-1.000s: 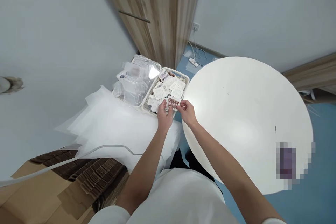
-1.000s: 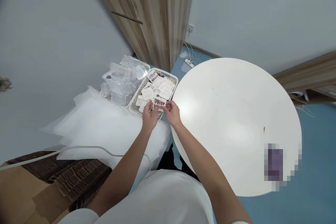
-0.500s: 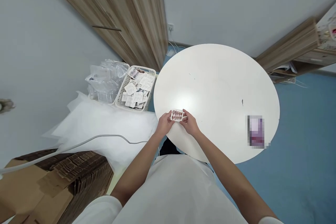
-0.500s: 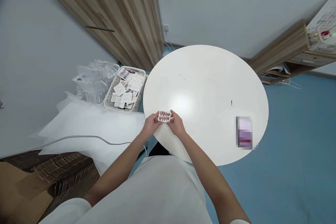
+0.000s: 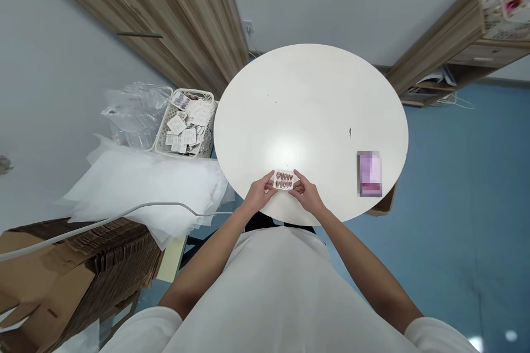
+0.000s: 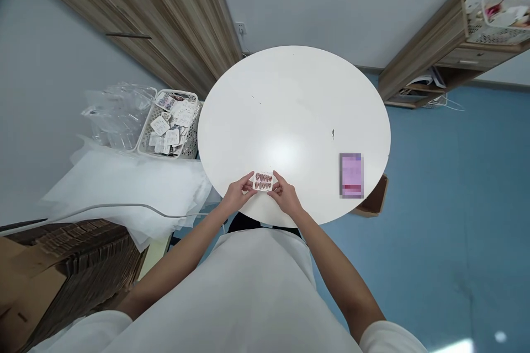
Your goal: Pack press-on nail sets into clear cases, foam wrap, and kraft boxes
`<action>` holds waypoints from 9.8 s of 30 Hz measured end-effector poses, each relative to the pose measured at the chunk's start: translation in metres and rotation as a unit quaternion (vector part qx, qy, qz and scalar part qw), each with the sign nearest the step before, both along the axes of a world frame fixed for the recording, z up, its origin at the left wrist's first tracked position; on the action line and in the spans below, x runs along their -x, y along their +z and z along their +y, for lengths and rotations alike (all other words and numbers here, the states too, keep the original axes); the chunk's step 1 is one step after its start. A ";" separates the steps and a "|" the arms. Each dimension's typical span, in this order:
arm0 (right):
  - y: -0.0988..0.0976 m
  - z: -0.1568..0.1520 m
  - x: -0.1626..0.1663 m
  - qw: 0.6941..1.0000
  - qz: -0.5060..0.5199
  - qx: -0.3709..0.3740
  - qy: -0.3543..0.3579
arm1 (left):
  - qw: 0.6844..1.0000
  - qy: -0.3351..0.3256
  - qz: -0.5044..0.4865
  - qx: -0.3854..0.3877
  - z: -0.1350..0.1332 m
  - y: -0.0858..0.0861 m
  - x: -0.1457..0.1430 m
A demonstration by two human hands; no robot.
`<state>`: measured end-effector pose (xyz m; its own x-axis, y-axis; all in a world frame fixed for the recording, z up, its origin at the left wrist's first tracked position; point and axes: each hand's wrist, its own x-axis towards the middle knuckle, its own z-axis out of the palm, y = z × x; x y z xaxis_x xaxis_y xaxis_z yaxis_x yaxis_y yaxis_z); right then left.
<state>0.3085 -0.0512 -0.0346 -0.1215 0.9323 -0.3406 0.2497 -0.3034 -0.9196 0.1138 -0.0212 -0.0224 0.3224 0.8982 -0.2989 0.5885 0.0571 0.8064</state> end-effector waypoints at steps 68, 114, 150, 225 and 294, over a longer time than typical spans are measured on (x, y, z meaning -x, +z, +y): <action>-0.027 0.143 0.196 0.859 -0.455 -0.162 0.170 | 0.936 -0.002 0.313 -0.160 0.110 -0.042 0.134; -0.001 0.117 0.180 0.864 -0.419 -0.207 0.189 | 0.961 0.027 0.205 -0.184 0.071 -0.025 0.139; -0.029 0.196 0.394 0.988 -0.116 0.027 0.097 | 0.925 0.307 0.223 -0.037 0.143 0.000 0.298; 0.115 -0.026 -0.046 0.965 -0.120 -0.231 0.006 | 0.948 -0.107 -0.288 0.082 0.007 0.090 -0.055; 0.085 -0.017 -0.105 0.993 0.036 -0.007 -0.108 | 0.958 0.142 -0.230 0.099 -0.032 0.072 -0.110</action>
